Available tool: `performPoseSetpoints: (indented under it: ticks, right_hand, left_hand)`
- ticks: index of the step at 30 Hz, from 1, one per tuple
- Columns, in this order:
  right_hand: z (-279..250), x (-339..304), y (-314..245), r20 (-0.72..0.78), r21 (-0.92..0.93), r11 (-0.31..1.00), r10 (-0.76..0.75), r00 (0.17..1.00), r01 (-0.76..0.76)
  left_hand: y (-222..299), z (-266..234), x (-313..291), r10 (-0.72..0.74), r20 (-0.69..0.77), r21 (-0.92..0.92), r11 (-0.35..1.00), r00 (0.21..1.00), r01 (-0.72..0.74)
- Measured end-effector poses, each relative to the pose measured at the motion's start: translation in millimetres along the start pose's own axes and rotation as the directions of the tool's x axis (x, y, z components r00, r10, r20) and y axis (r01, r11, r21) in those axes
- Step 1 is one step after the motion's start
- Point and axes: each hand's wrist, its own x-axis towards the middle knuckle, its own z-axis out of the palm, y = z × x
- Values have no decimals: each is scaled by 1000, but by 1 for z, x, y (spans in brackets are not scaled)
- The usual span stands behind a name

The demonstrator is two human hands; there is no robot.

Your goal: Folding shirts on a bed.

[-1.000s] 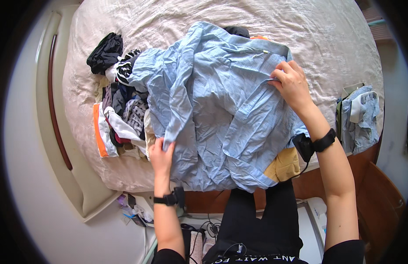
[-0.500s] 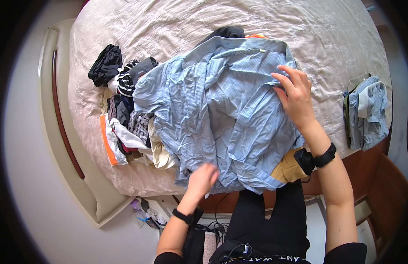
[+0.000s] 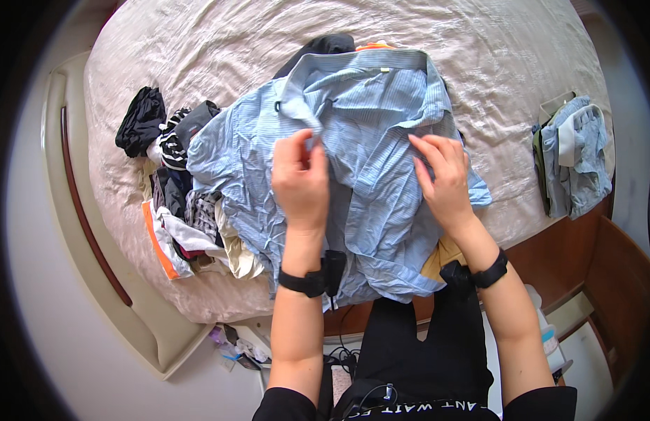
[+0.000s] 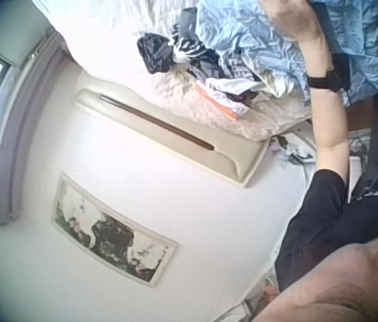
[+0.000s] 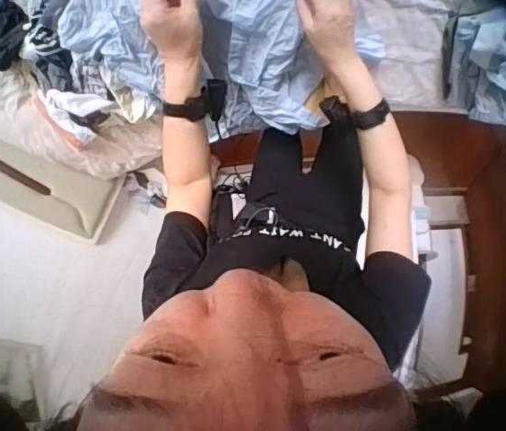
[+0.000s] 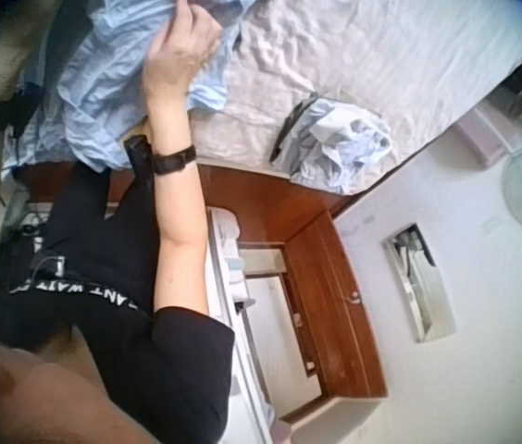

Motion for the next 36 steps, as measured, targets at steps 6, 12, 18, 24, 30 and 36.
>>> performPoseSetpoints:
  ticks: [6,12,18,24,30,36]
  right_hand:
    - [20,17,5,-1,22,999,40,999,-40]
    - [24,2,-2,19,12,993,118,993,-118]
    - [29,22,-7,-17,51,998,49,999,-48]
    - [27,10,-10,-24,182,983,2,1000,3]
    - [41,-23,-41,226,496,787,290,930,-366]
    - [58,-24,-45,290,456,727,424,858,-513]
  left_hand:
    - [-9,51,-26,87,288,-61,995,953,-73]
    - [-16,52,-59,-12,302,-76,996,953,37]
    - [-7,36,-68,-357,216,-315,856,909,411]
    - [-25,27,-97,-462,299,-280,794,835,540]
    - [-22,31,-98,-399,248,-363,806,883,467]
    - [-13,29,-104,-140,155,-232,957,978,174]
